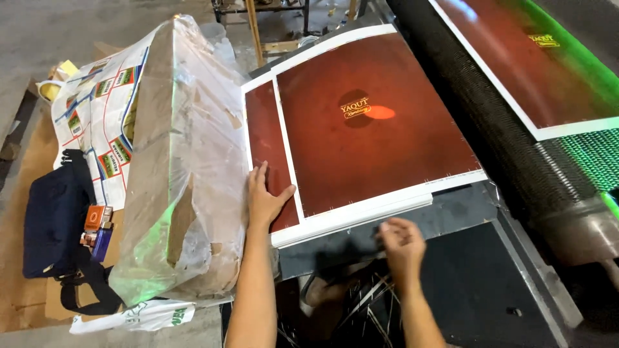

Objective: Feeding printed paper sheets one by one onto a conveyor belt for industrial processing.

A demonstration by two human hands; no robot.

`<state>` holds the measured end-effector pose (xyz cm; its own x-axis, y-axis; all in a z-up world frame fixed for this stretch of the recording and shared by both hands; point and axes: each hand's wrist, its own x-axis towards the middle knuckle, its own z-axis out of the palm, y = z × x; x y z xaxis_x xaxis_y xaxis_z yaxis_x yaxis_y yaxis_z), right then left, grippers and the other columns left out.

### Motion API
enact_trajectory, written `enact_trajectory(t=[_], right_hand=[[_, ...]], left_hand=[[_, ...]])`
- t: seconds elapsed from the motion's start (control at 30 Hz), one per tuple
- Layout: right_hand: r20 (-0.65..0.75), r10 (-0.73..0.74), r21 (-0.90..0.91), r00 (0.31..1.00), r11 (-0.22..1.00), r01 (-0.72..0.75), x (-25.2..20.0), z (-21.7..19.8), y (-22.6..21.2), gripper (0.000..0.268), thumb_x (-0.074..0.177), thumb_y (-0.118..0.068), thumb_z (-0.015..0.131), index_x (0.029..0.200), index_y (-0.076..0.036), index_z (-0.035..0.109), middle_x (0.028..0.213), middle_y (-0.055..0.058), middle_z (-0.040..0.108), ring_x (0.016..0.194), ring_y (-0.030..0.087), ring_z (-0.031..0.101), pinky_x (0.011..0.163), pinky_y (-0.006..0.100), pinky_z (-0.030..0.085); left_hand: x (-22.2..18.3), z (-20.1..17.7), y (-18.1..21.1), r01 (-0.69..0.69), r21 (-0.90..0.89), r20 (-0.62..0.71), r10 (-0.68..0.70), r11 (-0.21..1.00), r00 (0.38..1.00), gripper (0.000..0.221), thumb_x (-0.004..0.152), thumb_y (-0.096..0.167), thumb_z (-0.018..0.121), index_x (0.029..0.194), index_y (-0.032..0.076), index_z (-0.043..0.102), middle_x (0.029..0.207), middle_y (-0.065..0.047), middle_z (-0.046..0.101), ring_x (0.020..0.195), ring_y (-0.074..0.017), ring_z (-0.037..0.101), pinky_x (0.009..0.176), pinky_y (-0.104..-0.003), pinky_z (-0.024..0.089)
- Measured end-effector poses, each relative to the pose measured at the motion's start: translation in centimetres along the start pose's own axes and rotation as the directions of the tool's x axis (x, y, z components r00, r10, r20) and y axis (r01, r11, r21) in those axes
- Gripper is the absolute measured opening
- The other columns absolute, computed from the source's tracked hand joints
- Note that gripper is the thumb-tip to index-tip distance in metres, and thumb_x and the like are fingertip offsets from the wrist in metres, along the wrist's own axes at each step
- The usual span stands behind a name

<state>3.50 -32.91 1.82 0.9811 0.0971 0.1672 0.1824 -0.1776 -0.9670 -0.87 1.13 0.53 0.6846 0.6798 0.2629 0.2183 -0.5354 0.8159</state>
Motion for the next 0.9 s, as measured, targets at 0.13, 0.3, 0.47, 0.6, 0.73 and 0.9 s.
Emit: enact_trajectory(t=[0.13, 0.3, 0.47, 0.6, 0.73, 0.9], right_hand=[[-0.339, -0.234, 0.134, 0.911, 0.947, 0.293, 5.2, -4.9, 4.2, 0.046, 0.106, -0.015, 0.069, 0.143, -0.002, 0.046, 0.118, 0.003, 0.059, 0.104, 0.013, 0.058, 0.088, 0.029, 0.053], [-0.36, 0.025, 0.494, 0.933, 0.853, 0.168, 12.3, -7.2, 0.1, 0.054, 0.11, -0.031, 0.056, 0.153, -0.007, 0.036, 0.123, 0.003, 0.062, 0.103, 0.013, 0.063, 0.078, 0.026, 0.054], [-0.344, -0.075, 0.631, 0.936, 0.72, 0.29, 15.5, -9.3, 3.4, 0.058, 0.114, -0.041, 0.053, 0.157, -0.004, 0.04, 0.124, 0.007, 0.063, 0.095, 0.012, 0.055, 0.068, 0.025, 0.042], [-0.309, -0.034, 0.673, 0.95, 0.698, 0.244, 14.6, -8.8, 0.7, 0.051, 0.117, -0.042, 0.05, 0.148, -0.003, 0.044, 0.116, 0.005, 0.062, 0.095, 0.013, 0.059, 0.071, 0.026, 0.047], [-0.281, -0.046, 0.634, 0.959, 0.741, 0.221, 14.8, -8.8, 0.2, 0.046, 0.115, -0.04, 0.051, 0.145, -0.005, 0.048, 0.119, 0.006, 0.067, 0.097, 0.014, 0.063, 0.065, 0.025, 0.042], [-0.283, -0.06, 0.621, 0.957, 0.749, 0.231, 14.4, -7.9, -0.7, 0.043, 0.115, -0.037, 0.054, 0.142, -0.004, 0.047, 0.122, 0.008, 0.067, 0.102, 0.017, 0.066, 0.067, 0.027, 0.047]], left_hand=[[-0.1, 0.4, -0.5, -0.033, 0.009, 0.023, 0.033, 0.999, 0.999, 0.083, 0.084, 0.045, 0.078, 0.152, 0.009, 0.047, 0.158, -0.023, 0.037, 0.147, -0.0446, 0.031, 0.117, -0.049, 0.028], [-0.2, 1.2, -2.2, -0.072, -0.08, -0.049, 0.068, 0.994, 0.996, 0.06, 0.098, 0.036, 0.063, 0.149, 0.007, 0.051, 0.156, -0.023, 0.043, 0.146, -0.0409, 0.038, 0.121, -0.046, 0.03], [0.2, 1.7, -2.7, -0.091, -0.125, -0.101, 0.078, 0.988, 0.992, 0.05, 0.103, 0.03, 0.056, 0.146, 0.004, 0.054, 0.154, -0.022, 0.046, 0.145, -0.0399, 0.04, 0.12, -0.046, 0.03], [0.1, 1.9, -2.7, -0.105, -0.086, -0.125, 0.094, 0.991, 0.988, 0.047, 0.103, 0.028, 0.055, 0.142, 0.002, 0.056, 0.15, -0.022, 0.049, 0.141, -0.0404, 0.044, 0.118, -0.046, 0.033], [-0.1, 1.8, -2.4, -0.149, -0.051, -0.159, 0.139, 0.988, 0.977, 0.044, 0.103, 0.026, 0.054, 0.139, 0.002, 0.058, 0.147, -0.023, 0.053, 0.138, -0.0411, 0.048, 0.117, -0.047, 0.036], [-0.2, 1.9, -2.3, -0.16, -0.026, -0.185, 0.153, 0.987, 0.971, 0.042, 0.104, 0.026, 0.053, 0.138, 0.002, 0.059, 0.146, -0.023, 0.053, 0.138, -0.0415, 0.048, 0.117, -0.047, 0.036]])
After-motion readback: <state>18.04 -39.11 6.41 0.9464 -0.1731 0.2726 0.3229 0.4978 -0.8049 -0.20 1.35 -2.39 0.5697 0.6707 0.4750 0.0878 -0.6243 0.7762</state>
